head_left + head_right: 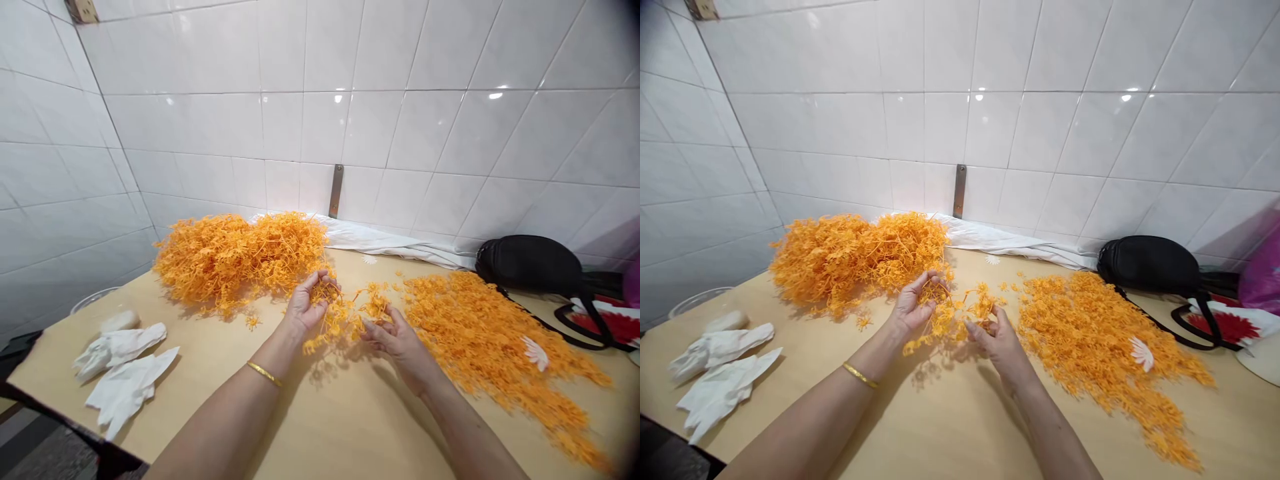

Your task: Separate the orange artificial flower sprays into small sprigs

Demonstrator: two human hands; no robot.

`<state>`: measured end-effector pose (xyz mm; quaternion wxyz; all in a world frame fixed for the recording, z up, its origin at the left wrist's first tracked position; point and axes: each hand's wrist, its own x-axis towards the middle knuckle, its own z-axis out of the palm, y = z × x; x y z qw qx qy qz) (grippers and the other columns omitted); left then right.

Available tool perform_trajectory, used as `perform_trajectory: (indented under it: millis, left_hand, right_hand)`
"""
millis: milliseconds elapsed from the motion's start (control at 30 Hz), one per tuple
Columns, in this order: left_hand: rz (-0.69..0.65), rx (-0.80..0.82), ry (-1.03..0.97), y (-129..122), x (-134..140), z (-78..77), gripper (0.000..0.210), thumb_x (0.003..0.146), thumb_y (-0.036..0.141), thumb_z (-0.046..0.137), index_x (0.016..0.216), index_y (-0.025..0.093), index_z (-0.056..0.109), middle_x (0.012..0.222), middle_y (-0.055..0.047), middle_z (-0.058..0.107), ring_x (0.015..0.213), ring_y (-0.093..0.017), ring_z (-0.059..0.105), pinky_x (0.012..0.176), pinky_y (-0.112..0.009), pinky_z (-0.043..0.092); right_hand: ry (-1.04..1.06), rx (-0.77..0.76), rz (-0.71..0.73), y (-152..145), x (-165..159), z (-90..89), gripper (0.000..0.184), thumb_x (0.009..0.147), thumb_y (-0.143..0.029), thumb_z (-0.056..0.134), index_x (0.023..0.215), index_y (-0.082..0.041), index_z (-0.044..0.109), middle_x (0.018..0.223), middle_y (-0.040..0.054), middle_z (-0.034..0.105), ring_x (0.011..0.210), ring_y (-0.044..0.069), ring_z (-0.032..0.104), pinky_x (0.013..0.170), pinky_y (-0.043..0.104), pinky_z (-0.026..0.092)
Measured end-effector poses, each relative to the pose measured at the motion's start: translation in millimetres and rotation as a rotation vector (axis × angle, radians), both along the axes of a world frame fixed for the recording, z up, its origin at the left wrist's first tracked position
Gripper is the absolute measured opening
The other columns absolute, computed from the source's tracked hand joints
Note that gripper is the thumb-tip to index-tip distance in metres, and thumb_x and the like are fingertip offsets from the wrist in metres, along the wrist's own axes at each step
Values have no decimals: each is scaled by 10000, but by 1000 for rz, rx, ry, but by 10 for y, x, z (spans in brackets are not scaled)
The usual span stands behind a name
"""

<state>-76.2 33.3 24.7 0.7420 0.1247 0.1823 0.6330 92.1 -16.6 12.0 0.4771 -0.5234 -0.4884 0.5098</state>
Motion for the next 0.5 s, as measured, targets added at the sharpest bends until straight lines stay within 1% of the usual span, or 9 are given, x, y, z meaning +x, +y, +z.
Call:
perform_trajectory:
  millis: [33, 67, 133, 200, 267, 300, 367, 433, 500]
  left_hand:
    - [3, 19, 44, -5, 10, -14, 101, 764, 149, 490, 727, 117, 578, 585, -14, 559, 646, -112, 575, 728, -282, 460]
    - [11, 36, 106, -12, 16, -26, 78, 748, 148, 510, 733, 117, 581, 614, -23, 576, 664, -120, 582, 721, -278, 461]
    - [25, 49, 259, -25, 18, -45, 59, 723, 153, 542, 743, 119, 586, 672, -39, 601, 676, -128, 589, 672, -256, 464]
    - [29, 42, 411, -29, 11, -55, 64, 709, 164, 558, 746, 122, 588, 689, -42, 605, 633, -117, 581, 589, -224, 454]
    - [17, 46, 533, -17, -1, -60, 71, 708, 175, 555, 740, 119, 586, 662, -36, 594, 551, -95, 551, 513, -203, 425]
    - [14, 54, 585, -5, -10, -60, 73, 711, 177, 548, 729, 115, 583, 638, -32, 583, 513, -83, 530, 486, -195, 408]
    - [20, 66, 678, 24, -40, -56, 81, 716, 176, 534, 698, 108, 574, 577, -22, 553, 451, -63, 484, 434, -175, 360]
    - [27, 59, 762, 47, -96, -46, 87, 712, 174, 534, 666, 106, 563, 507, 3, 500, 388, -41, 420, 377, -154, 271]
    - [13, 50, 843, 48, -174, -26, 102, 698, 189, 552, 638, 107, 552, 461, 26, 448, 334, -20, 334, 348, -154, 174]
  right_hand:
    - [59, -28, -4, 11, -32, -19, 702, 590, -410, 652, 1169, -191, 321, 645, -23, 555, 610, 147, 562, 579, 263, 416]
    - [105, -52, -3, 31, -38, -31, 685, 580, -360, 660, 1154, -188, 328, 588, -47, 527, 546, 127, 539, 554, 250, 412]
    - [171, -76, -14, 87, 21, -39, 589, 570, -281, 641, 1090, -184, 382, 526, -73, 478, 455, 93, 478, 496, 223, 392]
    - [191, -53, -57, 147, 135, -43, 491, 558, -239, 609, 1016, -182, 442, 520, -77, 456, 428, 75, 432, 456, 204, 368]
    - [129, 12, -119, 191, 248, -59, 430, 568, -244, 578, 982, -177, 483, 536, -68, 452, 437, 72, 415, 454, 205, 367]
    - [51, 58, -152, 203, 292, -72, 408, 586, -259, 560, 980, -173, 501, 538, -62, 451, 443, 77, 413, 458, 211, 368]
    - [-212, 170, -203, 208, 352, -99, 372, 633, -287, 512, 984, -167, 540, 508, -53, 435, 433, 93, 397, 453, 229, 352]
    - [-520, 305, -264, 194, 383, -107, 348, 674, -292, 454, 973, -166, 578, 465, -43, 418, 419, 112, 383, 455, 249, 329]
    - [-735, 436, -354, 176, 404, -89, 353, 692, -275, 413, 971, -162, 597, 468, -21, 442, 434, 131, 397, 484, 268, 330]
